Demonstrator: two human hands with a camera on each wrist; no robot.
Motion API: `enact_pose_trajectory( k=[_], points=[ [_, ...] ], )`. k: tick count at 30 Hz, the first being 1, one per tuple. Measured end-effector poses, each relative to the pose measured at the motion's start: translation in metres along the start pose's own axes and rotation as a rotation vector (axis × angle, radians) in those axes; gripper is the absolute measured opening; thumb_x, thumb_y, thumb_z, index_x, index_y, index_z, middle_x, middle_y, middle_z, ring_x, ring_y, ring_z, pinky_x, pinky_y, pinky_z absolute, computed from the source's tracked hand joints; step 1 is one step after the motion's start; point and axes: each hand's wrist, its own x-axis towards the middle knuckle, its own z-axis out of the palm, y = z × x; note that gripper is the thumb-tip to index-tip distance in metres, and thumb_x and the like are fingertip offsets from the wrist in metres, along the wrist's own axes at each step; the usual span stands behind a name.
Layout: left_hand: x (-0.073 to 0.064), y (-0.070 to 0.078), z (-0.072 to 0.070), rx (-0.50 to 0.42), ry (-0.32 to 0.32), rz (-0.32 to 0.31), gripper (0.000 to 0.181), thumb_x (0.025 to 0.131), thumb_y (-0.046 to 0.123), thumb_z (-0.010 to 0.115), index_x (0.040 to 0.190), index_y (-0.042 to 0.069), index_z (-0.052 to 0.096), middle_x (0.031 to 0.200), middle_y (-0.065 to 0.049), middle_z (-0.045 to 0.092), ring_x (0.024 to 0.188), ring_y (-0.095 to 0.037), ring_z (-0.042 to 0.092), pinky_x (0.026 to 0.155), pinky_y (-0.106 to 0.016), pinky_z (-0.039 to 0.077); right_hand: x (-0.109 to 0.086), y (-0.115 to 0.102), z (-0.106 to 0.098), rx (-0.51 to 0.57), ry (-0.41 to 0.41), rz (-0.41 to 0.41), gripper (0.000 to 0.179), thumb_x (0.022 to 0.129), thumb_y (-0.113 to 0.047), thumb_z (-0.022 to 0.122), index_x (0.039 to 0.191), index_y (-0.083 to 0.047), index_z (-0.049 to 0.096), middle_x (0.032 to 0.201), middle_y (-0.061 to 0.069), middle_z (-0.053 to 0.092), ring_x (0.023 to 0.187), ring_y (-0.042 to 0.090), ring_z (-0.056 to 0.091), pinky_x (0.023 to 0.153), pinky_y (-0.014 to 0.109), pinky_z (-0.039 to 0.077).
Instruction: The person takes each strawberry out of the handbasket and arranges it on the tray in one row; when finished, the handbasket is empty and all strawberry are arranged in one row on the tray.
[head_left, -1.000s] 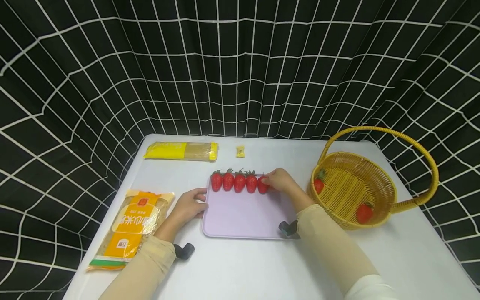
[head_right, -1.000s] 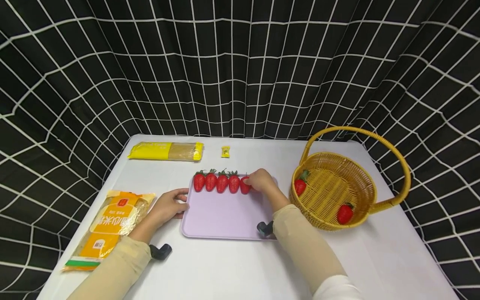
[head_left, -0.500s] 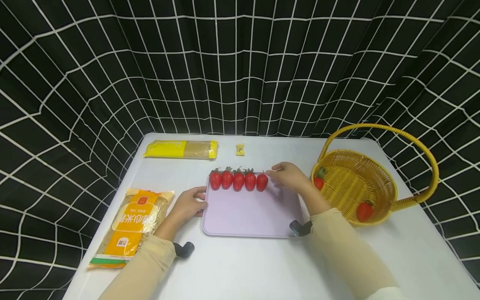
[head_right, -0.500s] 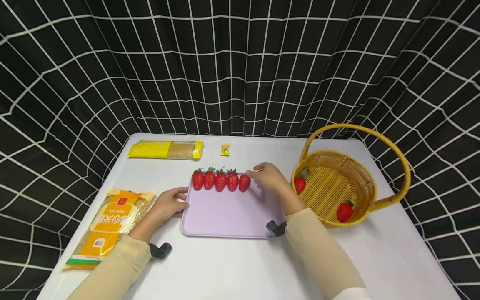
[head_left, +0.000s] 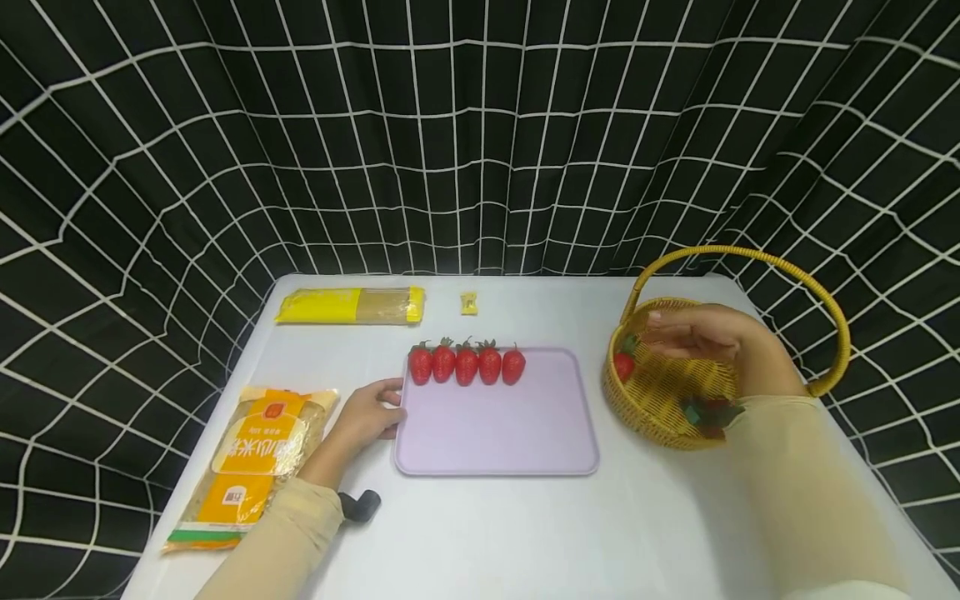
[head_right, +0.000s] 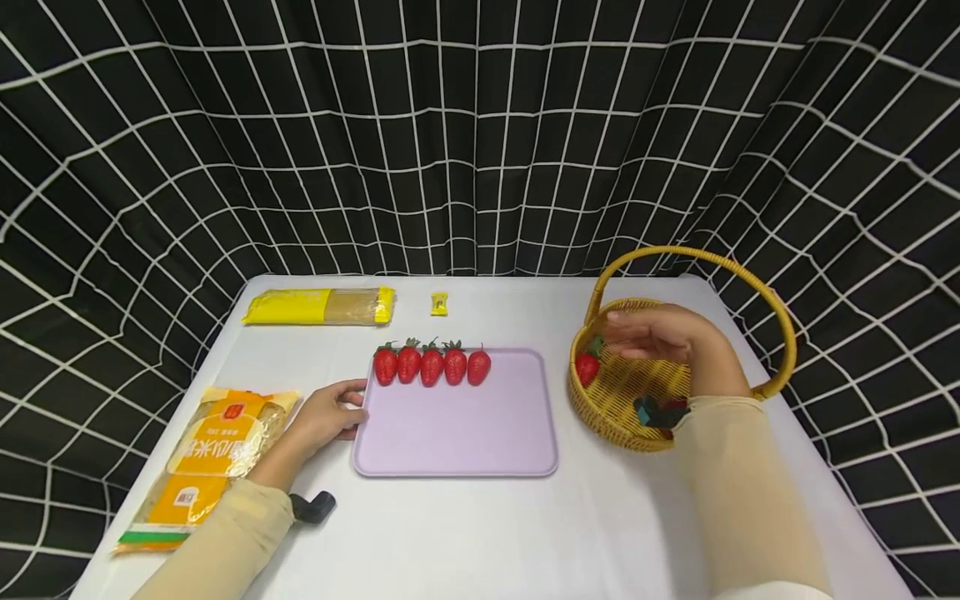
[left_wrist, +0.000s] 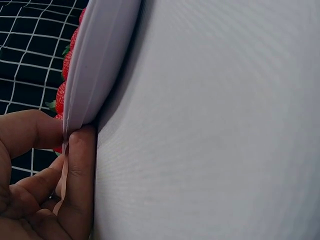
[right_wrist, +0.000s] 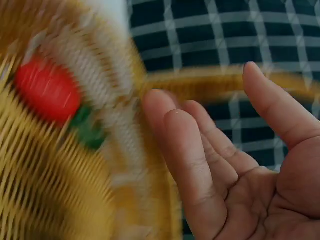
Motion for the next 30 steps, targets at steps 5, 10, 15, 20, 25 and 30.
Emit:
enact_pose_trajectory(
  k=[5,10,15,20,25,30],
  points=[
    [-0.002,-0.009,0.0,-0.008,0.008,0.002,0.059,0.082,0.003,0.067,0.139,0.01,0.054,0.112,-0.013,0.059,0.083,-0.023,0.065,0.065,-0.029,0.062,0.016,0.035,-0.025,0.139,-0.049,0.183,0.027,0.105,-0.022,0.047,0.102,-0.007,0.069,0.113,0.02,0.067,0.102,0.027,0.067,0.096,0.037,0.051],
    [-0.004,-0.016,0.003,-0.011,0.003,-0.011,0.06,0.08,0.003,0.068,0.139,0.01,0.054,0.111,-0.011,0.059,0.081,-0.021,0.064,0.065,-0.03,0.061,0.027,0.058,-0.028,0.123,-0.12,0.269,0.029,0.105,-0.02,0.046,0.109,0.0,0.067,0.113,0.022,0.066,0.104,0.029,0.067,0.099,0.04,0.049],
    [-0.003,-0.014,0.004,-0.026,0.022,0.007,0.059,0.08,0.004,0.068,0.137,0.011,0.056,0.11,-0.011,0.06,0.08,-0.022,0.064,0.064,-0.03,0.062,0.03,0.058,-0.022,0.053,-0.138,0.27,0.032,0.103,-0.016,0.05,0.121,0.009,0.059,0.116,0.026,0.064,0.106,0.034,0.065,0.103,0.044,0.044],
    [-0.004,-0.014,0.004,-0.039,0.021,-0.005,0.061,0.078,0.002,0.068,0.137,0.011,0.056,0.109,-0.012,0.06,0.079,-0.022,0.064,0.063,-0.03,0.062,0.038,0.052,-0.01,-0.01,-0.162,0.306,0.032,0.102,-0.013,0.052,0.12,0.012,0.06,0.109,0.024,0.068,0.1,0.031,0.068,0.101,0.043,0.047],
    [-0.002,-0.013,0.004,-0.047,0.026,-0.008,0.062,0.077,0.002,0.068,0.137,0.011,0.056,0.109,-0.011,0.06,0.079,-0.022,0.064,0.063,-0.03,0.062,0.053,0.047,0.003,-0.065,-0.213,0.353,0.025,0.101,-0.013,0.052,0.107,0.006,0.066,0.097,0.016,0.071,0.089,0.021,0.07,0.094,0.034,0.053],
    [0.001,-0.006,0.001,-0.041,0.023,0.013,0.062,0.078,0.003,0.068,0.138,0.012,0.055,0.111,-0.011,0.06,0.08,-0.022,0.064,0.064,-0.03,0.062,0.063,0.039,0.009,-0.103,-0.204,0.391,0.021,0.101,-0.012,0.052,0.096,0.001,0.067,0.088,0.012,0.07,0.082,0.018,0.07,0.091,0.03,0.055]
  ],
)
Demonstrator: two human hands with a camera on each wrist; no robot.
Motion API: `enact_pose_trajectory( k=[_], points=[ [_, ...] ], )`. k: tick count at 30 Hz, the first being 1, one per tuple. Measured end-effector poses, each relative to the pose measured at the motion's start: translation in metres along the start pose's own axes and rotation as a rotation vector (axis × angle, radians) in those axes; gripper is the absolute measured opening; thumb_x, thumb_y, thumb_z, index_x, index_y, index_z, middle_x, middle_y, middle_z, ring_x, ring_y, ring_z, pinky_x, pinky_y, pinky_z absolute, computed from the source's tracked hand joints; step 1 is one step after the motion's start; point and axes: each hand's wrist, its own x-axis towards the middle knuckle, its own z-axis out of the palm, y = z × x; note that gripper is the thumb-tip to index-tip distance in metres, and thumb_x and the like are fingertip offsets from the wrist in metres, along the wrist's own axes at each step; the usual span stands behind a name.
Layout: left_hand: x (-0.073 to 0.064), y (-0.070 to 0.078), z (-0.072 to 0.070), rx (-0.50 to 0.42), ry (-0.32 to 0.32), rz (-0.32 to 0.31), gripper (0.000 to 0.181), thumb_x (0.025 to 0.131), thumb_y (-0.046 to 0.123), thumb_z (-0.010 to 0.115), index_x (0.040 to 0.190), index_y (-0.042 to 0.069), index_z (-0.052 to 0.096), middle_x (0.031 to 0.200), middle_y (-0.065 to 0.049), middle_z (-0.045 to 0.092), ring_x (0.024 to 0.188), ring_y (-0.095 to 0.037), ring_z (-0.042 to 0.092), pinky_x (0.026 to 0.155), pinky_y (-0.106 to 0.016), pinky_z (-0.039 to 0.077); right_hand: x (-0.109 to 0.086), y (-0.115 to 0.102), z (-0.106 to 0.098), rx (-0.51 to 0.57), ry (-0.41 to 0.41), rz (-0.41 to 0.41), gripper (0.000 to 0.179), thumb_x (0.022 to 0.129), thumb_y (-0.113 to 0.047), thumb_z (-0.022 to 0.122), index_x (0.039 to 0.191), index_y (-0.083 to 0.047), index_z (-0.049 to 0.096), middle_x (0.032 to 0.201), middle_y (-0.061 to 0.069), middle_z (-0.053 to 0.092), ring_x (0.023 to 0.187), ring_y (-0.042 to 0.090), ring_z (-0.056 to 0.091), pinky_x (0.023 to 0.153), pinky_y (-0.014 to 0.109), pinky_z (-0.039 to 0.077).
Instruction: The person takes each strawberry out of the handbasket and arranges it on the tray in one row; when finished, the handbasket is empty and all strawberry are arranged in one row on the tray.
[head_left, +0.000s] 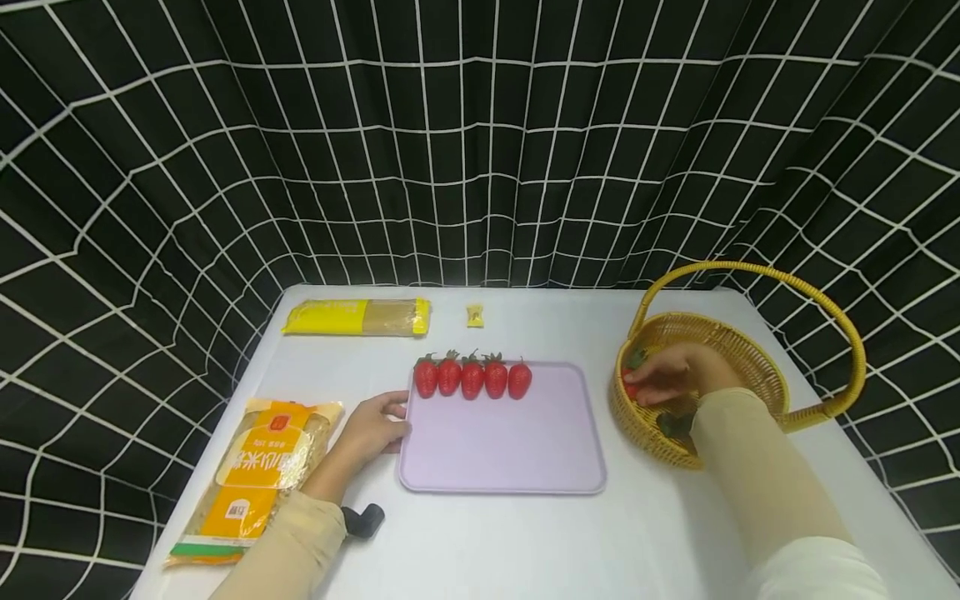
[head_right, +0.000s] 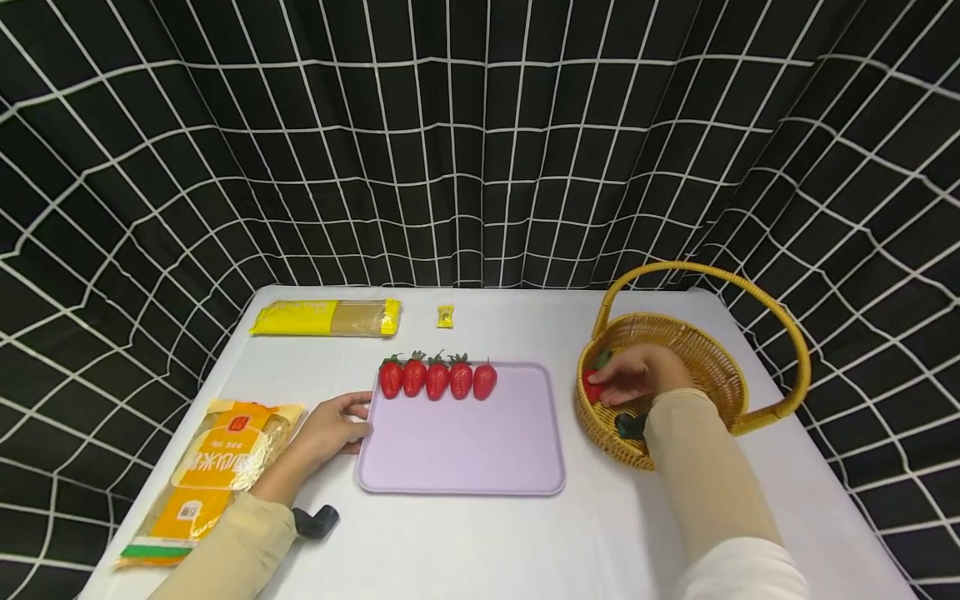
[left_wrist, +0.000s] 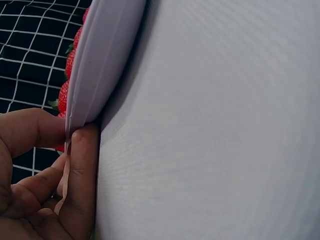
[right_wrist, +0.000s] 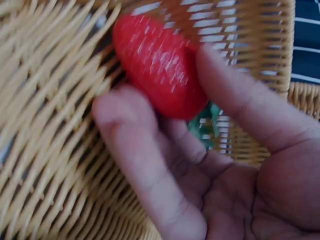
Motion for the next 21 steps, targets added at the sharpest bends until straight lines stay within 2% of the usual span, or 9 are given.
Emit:
enact_pose_trajectory(
  k=[6,12,17,21],
  points=[
    [0.002,0.005,-0.002,0.016,-0.008,0.002,0.06,0.08,0.004,0.067,0.138,0.013,0.055,0.112,-0.011,0.06,0.08,-0.022,0.065,0.064,-0.03,0.062,-0.001,0.002,-0.007,-0.005,-0.003,-0.012,0.02,0.1,-0.013,0.052,0.097,0.002,0.065,0.089,0.013,0.069,0.083,0.019,0.069,0.09,0.031,0.056],
    [0.004,0.006,-0.002,0.019,-0.017,0.002,0.06,0.081,0.003,0.067,0.139,0.011,0.054,0.112,-0.012,0.06,0.08,-0.022,0.065,0.064,-0.03,0.061,-0.02,0.004,-0.014,-0.072,-0.064,-0.083,0.021,0.102,-0.014,0.047,0.101,0.001,0.063,0.09,0.011,0.069,0.083,0.016,0.067,0.088,0.028,0.056],
    [0.004,0.005,0.0,0.016,-0.022,0.003,0.061,0.081,0.003,0.067,0.14,0.011,0.053,0.113,-0.012,0.059,0.081,-0.022,0.065,0.065,-0.03,0.062,-0.048,-0.007,-0.007,-0.148,0.057,-0.135,0.023,0.099,-0.017,0.053,0.095,0.0,0.067,0.087,0.011,0.069,0.081,0.016,0.066,0.081,0.026,0.058],
    [0.003,0.003,0.0,0.025,-0.016,-0.006,0.061,0.081,0.003,0.067,0.139,0.012,0.053,0.113,-0.012,0.059,0.081,-0.022,0.064,0.064,-0.029,0.061,-0.065,-0.022,0.008,-0.174,0.117,-0.216,0.021,0.096,-0.016,0.058,0.098,0.003,0.066,0.093,0.012,0.068,0.085,0.02,0.065,0.086,0.032,0.057]
  ],
)
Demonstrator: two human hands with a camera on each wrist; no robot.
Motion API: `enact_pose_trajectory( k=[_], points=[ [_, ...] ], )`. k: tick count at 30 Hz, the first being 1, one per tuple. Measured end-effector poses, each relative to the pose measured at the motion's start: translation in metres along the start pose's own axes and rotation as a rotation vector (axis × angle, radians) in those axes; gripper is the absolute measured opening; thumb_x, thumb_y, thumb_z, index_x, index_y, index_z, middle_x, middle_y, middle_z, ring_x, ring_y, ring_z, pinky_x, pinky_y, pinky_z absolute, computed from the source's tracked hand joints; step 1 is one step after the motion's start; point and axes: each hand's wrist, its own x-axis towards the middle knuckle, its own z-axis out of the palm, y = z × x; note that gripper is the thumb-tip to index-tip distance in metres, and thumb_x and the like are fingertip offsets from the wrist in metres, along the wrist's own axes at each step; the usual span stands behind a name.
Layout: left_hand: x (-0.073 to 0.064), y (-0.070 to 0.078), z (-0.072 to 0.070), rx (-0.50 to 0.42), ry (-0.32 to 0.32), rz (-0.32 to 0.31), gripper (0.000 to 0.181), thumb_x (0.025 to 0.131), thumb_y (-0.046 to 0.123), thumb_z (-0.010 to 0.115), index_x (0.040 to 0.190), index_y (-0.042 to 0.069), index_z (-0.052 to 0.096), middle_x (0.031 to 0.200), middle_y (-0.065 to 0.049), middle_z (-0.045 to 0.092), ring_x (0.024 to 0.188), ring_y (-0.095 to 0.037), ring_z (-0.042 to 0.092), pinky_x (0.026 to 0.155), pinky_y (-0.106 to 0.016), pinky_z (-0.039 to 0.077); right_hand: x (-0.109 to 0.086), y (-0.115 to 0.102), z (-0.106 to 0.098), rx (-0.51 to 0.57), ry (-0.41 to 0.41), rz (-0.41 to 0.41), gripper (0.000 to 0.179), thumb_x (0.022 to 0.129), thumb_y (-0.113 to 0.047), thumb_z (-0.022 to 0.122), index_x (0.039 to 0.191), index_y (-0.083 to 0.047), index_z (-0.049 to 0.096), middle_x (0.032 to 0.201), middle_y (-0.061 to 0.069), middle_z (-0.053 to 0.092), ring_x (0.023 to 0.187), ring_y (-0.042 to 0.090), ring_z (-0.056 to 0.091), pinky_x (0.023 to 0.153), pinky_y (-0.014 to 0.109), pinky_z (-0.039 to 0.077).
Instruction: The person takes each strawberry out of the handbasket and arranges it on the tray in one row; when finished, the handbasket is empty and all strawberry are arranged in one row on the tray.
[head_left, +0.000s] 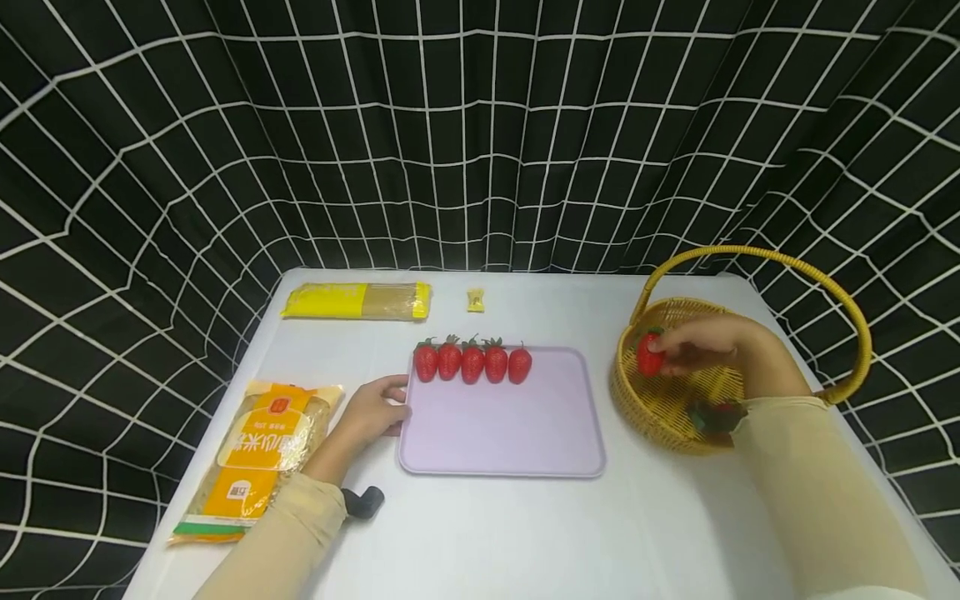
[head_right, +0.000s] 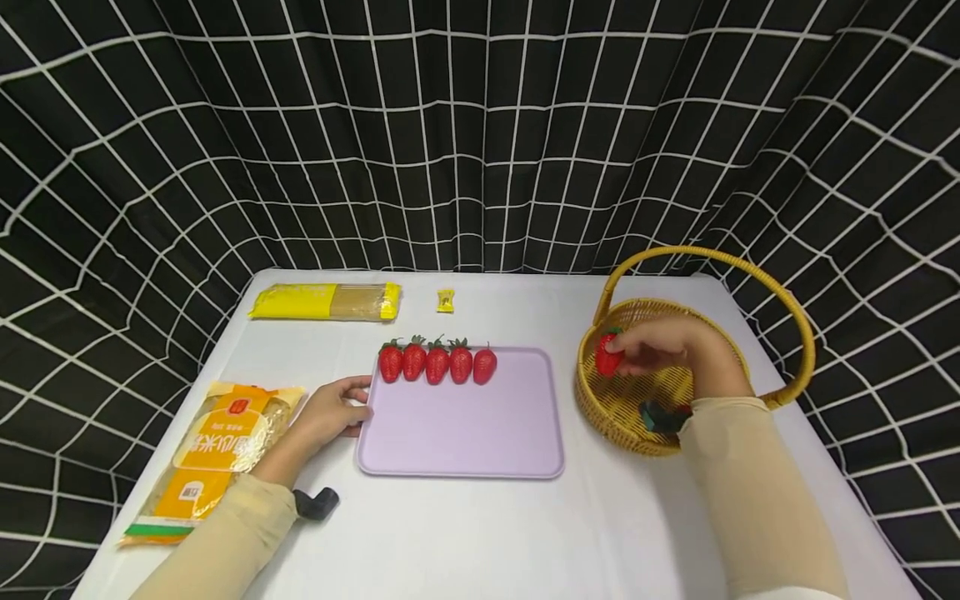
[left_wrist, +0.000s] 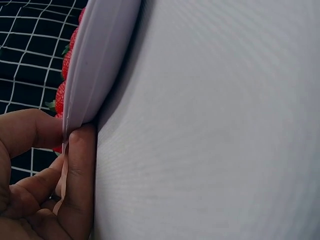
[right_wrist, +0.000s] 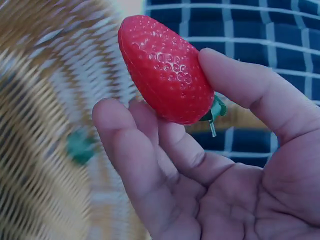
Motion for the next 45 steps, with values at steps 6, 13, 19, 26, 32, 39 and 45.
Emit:
enact_pose_trajectory(
  k=[6,13,19,26,32,39,45],
  points=[
    [-0.001,0.0,-0.002,0.002,0.003,-0.01,0.061,0.082,0.003,0.067,0.14,0.011,0.053,0.112,-0.012,0.059,0.081,-0.022,0.064,0.064,-0.029,0.061,0.001,-0.033,0.034,-0.052,0.083,-0.131,0.023,0.091,-0.015,0.065,0.1,0.006,0.059,0.104,0.015,0.065,0.097,0.025,0.066,0.093,0.04,0.055],
    [-0.001,0.001,0.0,-0.006,0.012,-0.015,0.061,0.08,0.002,0.067,0.139,0.012,0.054,0.112,-0.012,0.059,0.081,-0.023,0.064,0.064,-0.03,0.061,0.043,-0.057,0.085,-0.136,0.089,-0.094,0.039,0.089,-0.021,0.071,0.109,0.007,0.052,0.11,0.018,0.061,0.098,0.027,0.061,0.092,0.04,0.055],
    [0.001,-0.002,0.003,-0.02,0.001,-0.007,0.061,0.08,0.002,0.067,0.139,0.012,0.054,0.112,-0.012,0.059,0.082,-0.023,0.064,0.064,-0.03,0.061,0.083,-0.054,0.114,-0.168,0.177,-0.033,0.036,0.09,-0.015,0.067,0.109,0.009,0.049,0.107,0.021,0.058,0.098,0.03,0.06,0.094,0.041,0.054],
    [0.001,-0.005,0.004,-0.015,-0.005,-0.014,0.059,0.081,0.002,0.067,0.139,0.012,0.054,0.111,-0.011,0.06,0.082,-0.022,0.064,0.064,-0.029,0.061,0.107,-0.043,0.128,-0.273,0.303,0.072,0.042,0.09,-0.017,0.067,0.117,0.012,0.054,0.099,0.019,0.058,0.088,0.03,0.059,0.082,0.036,0.058],
    [0.001,0.001,-0.001,-0.011,0.01,-0.009,0.058,0.082,0.003,0.066,0.138,0.014,0.055,0.112,-0.011,0.06,0.083,-0.022,0.065,0.066,-0.029,0.061,0.117,-0.044,0.13,-0.318,0.362,0.098,0.043,0.09,-0.02,0.067,0.119,0.01,0.053,0.102,0.02,0.058,0.091,0.031,0.058,0.081,0.036,0.058],
    [0.002,0.0,-0.001,-0.003,0.002,-0.022,0.059,0.083,0.003,0.067,0.139,0.014,0.054,0.113,-0.011,0.059,0.084,-0.022,0.064,0.066,-0.028,0.061,0.122,-0.04,0.135,-0.356,0.38,0.101,0.034,0.094,-0.018,0.064,0.112,0.01,0.058,0.097,0.02,0.062,0.084,0.029,0.06,0.078,0.036,0.057],
    [0.0,0.004,-0.002,0.0,0.0,-0.019,0.059,0.082,0.002,0.067,0.139,0.012,0.054,0.113,-0.012,0.059,0.083,-0.022,0.064,0.066,-0.029,0.061,0.119,-0.038,0.134,-0.347,0.394,0.076,0.035,0.094,-0.019,0.065,0.113,0.01,0.06,0.097,0.018,0.062,0.085,0.028,0.06,0.076,0.034,0.059]
  ],
)
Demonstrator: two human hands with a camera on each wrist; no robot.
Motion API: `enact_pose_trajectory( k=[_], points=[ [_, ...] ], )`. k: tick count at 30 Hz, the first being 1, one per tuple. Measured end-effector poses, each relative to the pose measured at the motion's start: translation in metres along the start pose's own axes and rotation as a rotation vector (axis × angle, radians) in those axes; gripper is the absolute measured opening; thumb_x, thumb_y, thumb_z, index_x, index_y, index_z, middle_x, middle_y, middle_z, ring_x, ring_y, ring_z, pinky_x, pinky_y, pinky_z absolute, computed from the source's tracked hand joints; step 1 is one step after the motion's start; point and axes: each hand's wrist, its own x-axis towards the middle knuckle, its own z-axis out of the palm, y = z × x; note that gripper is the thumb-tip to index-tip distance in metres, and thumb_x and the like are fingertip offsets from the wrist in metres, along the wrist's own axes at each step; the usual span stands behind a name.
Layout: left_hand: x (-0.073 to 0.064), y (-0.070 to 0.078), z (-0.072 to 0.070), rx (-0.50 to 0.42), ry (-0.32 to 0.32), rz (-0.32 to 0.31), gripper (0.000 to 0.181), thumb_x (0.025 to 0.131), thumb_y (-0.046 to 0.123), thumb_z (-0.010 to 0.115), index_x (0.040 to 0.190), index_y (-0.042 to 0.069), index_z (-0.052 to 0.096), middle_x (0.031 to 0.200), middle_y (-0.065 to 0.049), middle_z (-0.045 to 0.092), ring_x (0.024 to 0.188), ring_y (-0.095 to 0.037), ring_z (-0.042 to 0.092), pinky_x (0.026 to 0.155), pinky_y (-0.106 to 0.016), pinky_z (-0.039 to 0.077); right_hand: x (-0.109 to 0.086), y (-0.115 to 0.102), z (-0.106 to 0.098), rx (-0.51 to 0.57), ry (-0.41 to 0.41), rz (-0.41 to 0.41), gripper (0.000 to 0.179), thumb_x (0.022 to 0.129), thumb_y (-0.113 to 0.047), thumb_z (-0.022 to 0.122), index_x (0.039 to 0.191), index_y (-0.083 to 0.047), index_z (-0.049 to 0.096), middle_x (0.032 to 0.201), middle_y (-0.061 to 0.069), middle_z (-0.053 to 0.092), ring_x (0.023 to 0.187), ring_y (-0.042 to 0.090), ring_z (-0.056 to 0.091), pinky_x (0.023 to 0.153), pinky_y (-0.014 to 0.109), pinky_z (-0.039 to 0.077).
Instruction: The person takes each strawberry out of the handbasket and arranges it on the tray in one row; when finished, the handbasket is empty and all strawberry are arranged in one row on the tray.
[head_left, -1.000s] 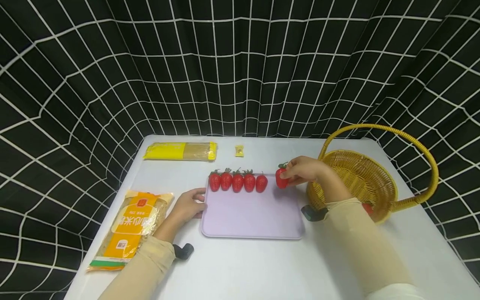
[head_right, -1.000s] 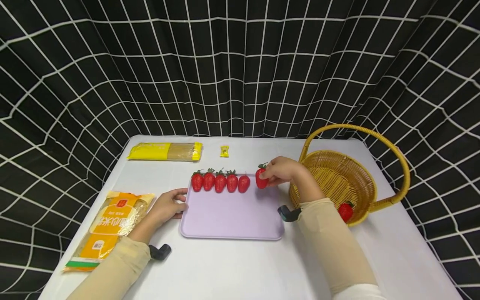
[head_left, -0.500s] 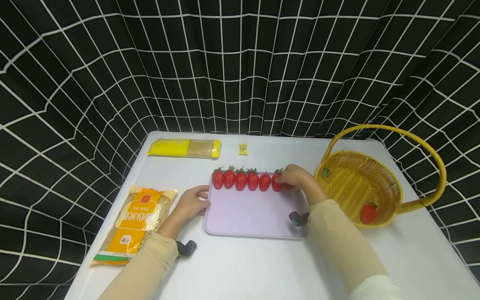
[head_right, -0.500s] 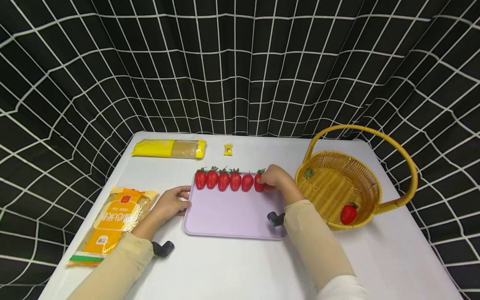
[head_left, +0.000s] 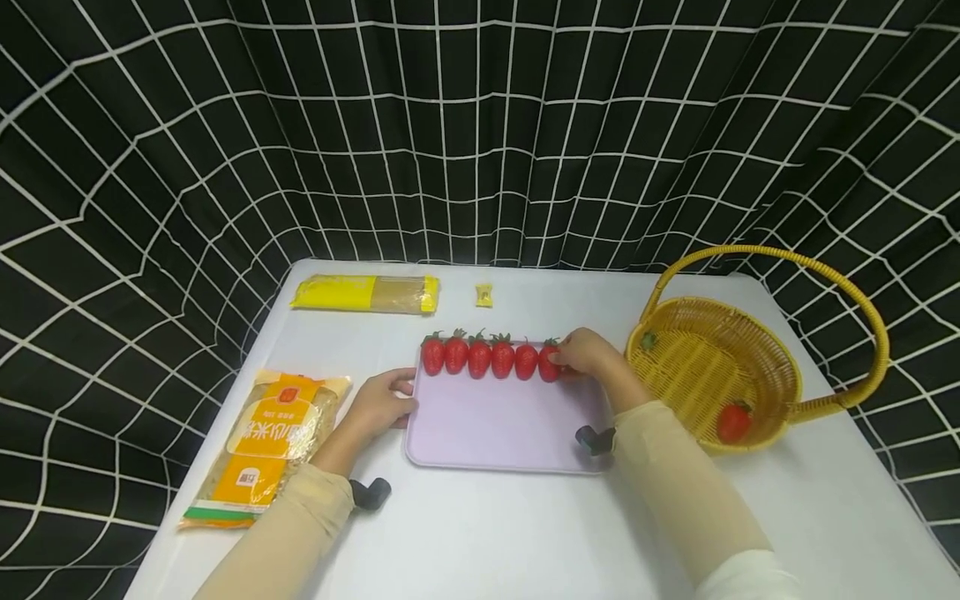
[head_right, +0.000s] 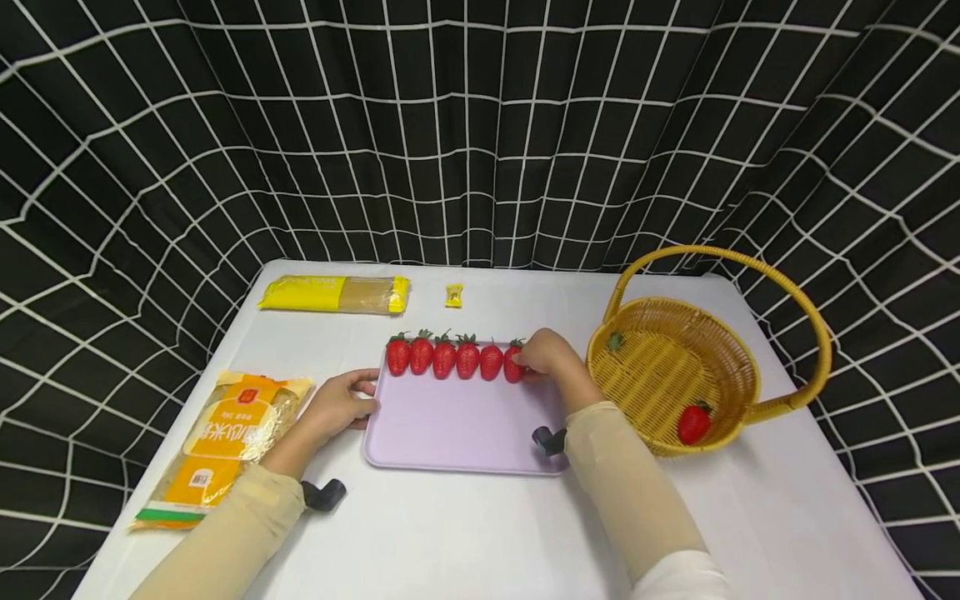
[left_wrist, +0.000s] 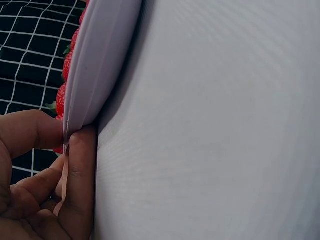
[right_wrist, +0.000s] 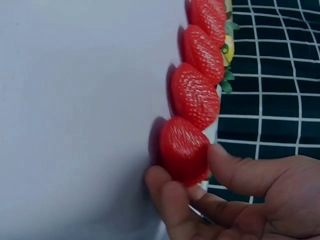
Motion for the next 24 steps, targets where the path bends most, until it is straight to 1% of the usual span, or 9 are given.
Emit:
enact_pose_trajectory(
  k=[4,8,11,14,16,18,21,23,24],
  points=[
    [0.002,0.001,-0.001,0.007,0.007,0.01,0.059,0.083,0.003,0.066,0.14,0.012,0.053,0.114,-0.012,0.059,0.084,-0.023,0.064,0.066,-0.029,0.061,-0.012,0.0,-0.017,0.033,-0.024,-0.043,0.041,0.091,-0.025,0.067,0.115,0.008,0.059,0.103,0.021,0.064,0.092,0.032,0.062,0.086,0.04,0.057],
    [0.0,-0.004,-0.001,0.027,0.013,-0.001,0.059,0.083,0.004,0.066,0.14,0.012,0.053,0.114,-0.012,0.059,0.084,-0.023,0.064,0.066,-0.028,0.061,-0.03,0.009,-0.047,0.112,-0.119,-0.07,0.05,0.088,-0.032,0.072,0.117,0.007,0.062,0.107,0.021,0.065,0.097,0.032,0.063,0.092,0.043,0.055],
    [-0.003,-0.011,-0.001,0.034,0.009,-0.023,0.059,0.083,0.004,0.067,0.14,0.012,0.053,0.114,-0.012,0.059,0.084,-0.022,0.065,0.066,-0.028,0.061,-0.041,0.031,-0.071,0.225,-0.233,-0.11,0.05,0.089,-0.028,0.072,0.119,0.011,0.06,0.109,0.023,0.066,0.098,0.031,0.066,0.091,0.041,0.056],
    [-0.007,-0.016,-0.001,0.038,0.007,-0.034,0.059,0.083,0.005,0.067,0.14,0.012,0.053,0.114,-0.012,0.059,0.083,-0.022,0.065,0.065,-0.028,0.061,-0.048,0.06,-0.097,0.341,-0.338,-0.089,0.037,0.094,-0.02,0.067,0.115,0.01,0.062,0.109,0.023,0.067,0.096,0.028,0.068,0.089,0.038,0.057],
    [-0.008,-0.017,-0.002,0.035,0.007,-0.024,0.059,0.083,0.004,0.067,0.14,0.011,0.052,0.114,-0.013,0.059,0.083,-0.022,0.064,0.066,-0.029,0.061,-0.049,0.079,-0.115,0.389,-0.366,-0.03,0.027,0.096,-0.017,0.063,0.107,0.006,0.067,0.105,0.021,0.069,0.091,0.024,0.069,0.086,0.033,0.058],
    [-0.008,-0.016,-0.003,0.036,0.008,-0.018,0.059,0.083,0.005,0.067,0.14,0.012,0.052,0.114,-0.013,0.059,0.084,-0.023,0.064,0.066,-0.029,0.061,-0.051,0.098,-0.131,0.447,-0.382,0.075,0.019,0.097,-0.016,0.062,0.1,0.001,0.07,0.102,0.018,0.07,0.088,0.021,0.07,0.085,0.03,0.057],
    [-0.007,-0.016,-0.005,0.031,0.0,-0.011,0.059,0.084,0.004,0.066,0.141,0.011,0.051,0.115,-0.014,0.058,0.084,-0.023,0.064,0.066,-0.029,0.061,-0.055,0.123,-0.143,0.551,-0.332,0.268,0.017,0.094,-0.016,0.067,0.096,0.001,0.07,0.094,0.017,0.071,0.083,0.022,0.071,0.084,0.028,0.058],
    [-0.006,-0.015,-0.004,0.027,-0.006,-0.007,0.059,0.084,0.003,0.066,0.141,0.011,0.051,0.115,-0.014,0.058,0.083,-0.023,0.064,0.066,-0.029,0.061,-0.058,0.136,-0.147,0.538,-0.301,0.358,0.022,0.091,-0.018,0.07,0.098,0.003,0.066,0.089,0.016,0.07,0.079,0.022,0.071,0.082,0.028,0.058],
    [-0.006,-0.015,-0.003,0.025,-0.009,-0.004,0.06,0.084,0.003,0.066,0.141,0.01,0.051,0.115,-0.014,0.058,0.083,-0.022,0.064,0.066,-0.029,0.061,-0.061,0.14,-0.147,0.511,-0.276,0.385,0.027,0.089,-0.019,0.073,0.1,0.004,0.065,0.087,0.016,0.071,0.077,0.022,0.071,0.081,0.028,0.059]
  ],
)
